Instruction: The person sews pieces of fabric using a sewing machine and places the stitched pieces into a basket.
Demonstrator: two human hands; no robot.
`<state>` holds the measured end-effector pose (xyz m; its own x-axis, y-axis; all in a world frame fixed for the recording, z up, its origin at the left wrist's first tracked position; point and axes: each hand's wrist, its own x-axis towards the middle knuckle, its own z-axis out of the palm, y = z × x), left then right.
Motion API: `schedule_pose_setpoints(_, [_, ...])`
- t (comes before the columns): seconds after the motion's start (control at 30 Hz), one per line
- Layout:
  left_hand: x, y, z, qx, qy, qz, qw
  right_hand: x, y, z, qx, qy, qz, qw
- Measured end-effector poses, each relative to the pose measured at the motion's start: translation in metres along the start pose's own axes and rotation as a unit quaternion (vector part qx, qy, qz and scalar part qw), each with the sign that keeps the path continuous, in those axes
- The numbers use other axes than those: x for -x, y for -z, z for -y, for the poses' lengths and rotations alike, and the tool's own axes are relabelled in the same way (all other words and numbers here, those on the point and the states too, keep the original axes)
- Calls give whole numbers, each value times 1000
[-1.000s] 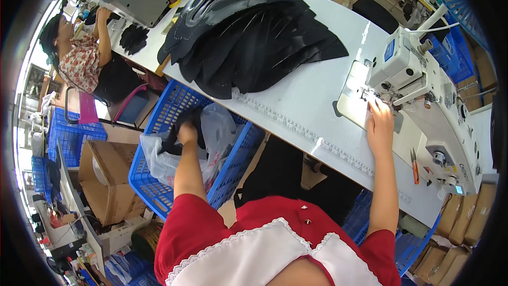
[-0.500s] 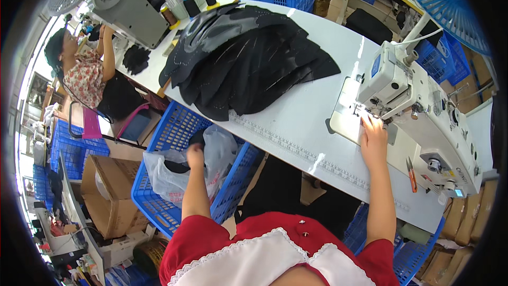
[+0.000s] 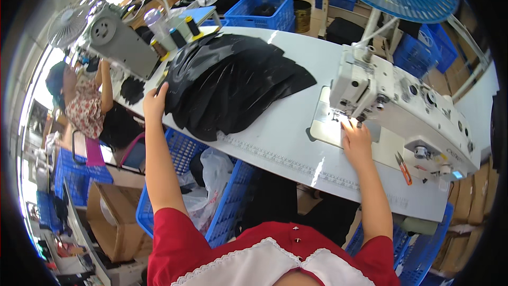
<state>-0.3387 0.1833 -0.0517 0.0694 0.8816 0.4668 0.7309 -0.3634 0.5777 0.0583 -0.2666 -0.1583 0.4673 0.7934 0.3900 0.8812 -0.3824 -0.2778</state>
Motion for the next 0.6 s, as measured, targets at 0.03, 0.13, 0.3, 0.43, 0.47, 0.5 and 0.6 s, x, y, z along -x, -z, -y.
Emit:
schedule_pose_setpoints(0.03, [-1,-3,-1,-2,-13,-9,1000,1,-2,-2,2,-2,-1,1000])
schedule_pose_setpoints(0.13, [-5,1,-16,-25,-151,-109,982,1,-2,-6,-3,19,-16,1000])
schedule_pose_setpoints(0.3, [21,19,-169,-12,-285,-199,938,5,7,-6,-14,11,-65,998])
schedule_pose_setpoints(0.43, [16,-15,-233,185,-257,-243,917,3,0,-8,-19,23,-104,994])
schedule_pose_setpoints(0.47, [19,-37,-248,248,-235,-210,916,3,-4,-9,-28,25,-113,993])
schedule_pose_setpoints(0.5, [18,-64,-255,311,-191,-172,915,2,-6,-9,-30,24,-113,993])
schedule_pose_setpoints(0.6, [81,-135,-312,557,72,96,822,6,-5,-14,-44,7,-89,995])
